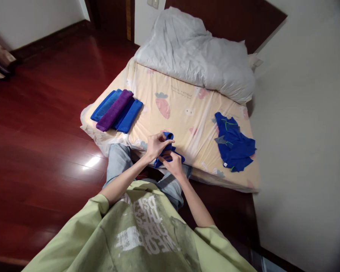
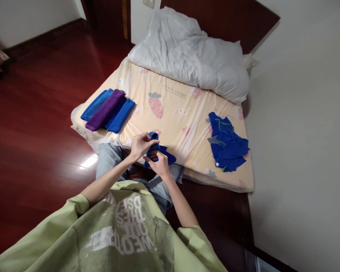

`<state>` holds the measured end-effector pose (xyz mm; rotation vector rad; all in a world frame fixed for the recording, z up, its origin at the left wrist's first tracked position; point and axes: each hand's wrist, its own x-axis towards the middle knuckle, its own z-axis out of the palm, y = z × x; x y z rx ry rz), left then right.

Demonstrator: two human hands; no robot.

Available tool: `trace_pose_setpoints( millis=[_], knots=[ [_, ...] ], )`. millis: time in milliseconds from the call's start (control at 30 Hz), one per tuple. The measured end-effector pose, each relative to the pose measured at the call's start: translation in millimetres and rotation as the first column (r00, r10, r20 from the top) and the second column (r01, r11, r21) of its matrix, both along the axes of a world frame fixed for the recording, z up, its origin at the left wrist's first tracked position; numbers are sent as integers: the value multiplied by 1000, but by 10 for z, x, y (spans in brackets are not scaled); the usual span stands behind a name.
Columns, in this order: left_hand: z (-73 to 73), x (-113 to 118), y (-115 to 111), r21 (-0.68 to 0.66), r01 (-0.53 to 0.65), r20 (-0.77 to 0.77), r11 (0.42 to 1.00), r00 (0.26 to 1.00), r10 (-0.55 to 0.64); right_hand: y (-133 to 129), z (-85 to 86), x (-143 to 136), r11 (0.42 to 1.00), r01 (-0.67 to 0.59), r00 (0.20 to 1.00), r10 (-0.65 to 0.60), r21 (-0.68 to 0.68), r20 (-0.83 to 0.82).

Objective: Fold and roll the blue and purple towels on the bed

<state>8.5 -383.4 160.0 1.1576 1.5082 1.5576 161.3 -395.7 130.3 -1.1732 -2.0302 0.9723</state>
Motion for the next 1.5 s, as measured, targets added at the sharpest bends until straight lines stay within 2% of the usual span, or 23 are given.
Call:
trace_pose_setpoints(
  millis=[200, 333, 400, 533, 600, 733, 800, 867, 933, 1000, 1067, 1167, 1267, 1400, 1500],
  knots=[
    [48, -24, 2, 17, 11, 17, 1000, 1000, -12, 115, -294, 78, 991, 93, 991, -82, -100, 109],
    [54, -80, 26, 30, -5, 9, 1000, 1000, 5, 96, -307, 135, 984, 96, 995, -93, -151, 25],
    [52, -64, 44, 36, -18, 0, 999, 1000, 18, 68, -285, 115, 989, 81, 997, -80, -128, 9],
    [42, 5, 62, 69, -35, -47, 997, 998, 39, 88, -310, 38, 998, 58, 987, -59, 16, 148],
    [26, -15, 63, 87, -26, -67, 996, 997, 32, 142, -350, 56, 998, 55, 984, -54, -5, 170],
    [-17, -245, 78, 94, -35, -131, 995, 990, 47, 291, -389, 329, 977, 108, 994, -101, -185, 48],
    [-32, -416, 93, 108, -47, -185, 993, 980, 67, 375, -343, 566, 966, 168, 985, -173, -197, -6],
    [-39, -584, 103, 136, -32, -262, 990, 963, 67, 457, -230, 820, 954, 277, 959, -281, -116, -23],
    [-44, -727, 100, 155, 27, -377, 988, 925, 34, 520, -45, 1043, 917, 398, 917, -397, 24, -34],
    [-52, -835, 84, 138, 114, -509, 984, 860, -28, 554, 192, 1205, 843, 499, 865, -498, 200, -57],
    [-78, -906, 65, 88, 181, -615, 980, 783, -90, 562, 449, 1302, 746, 546, 825, -559, 381, -86],
    [-169, -962, 61, 12, 200, -701, 980, 701, -134, 561, 797, 1379, 608, 543, 801, -583, 579, -138],
    [-312, -972, 92, -42, 187, -732, 982, 663, -157, 573, 1058, 1456, 507, 552, 784, -585, 662, -206],
    [-472, -914, 152, -91, 217, -741, 972, 637, -212, 569, 1326, 1610, 444, 527, 763, -622, 725, -175],
    [-475, -893, 223, -60, 164, -735, 985, 661, -155, 541, 1502, 1767, 418, 483, 720, -690, 770, -76]
  ],
)
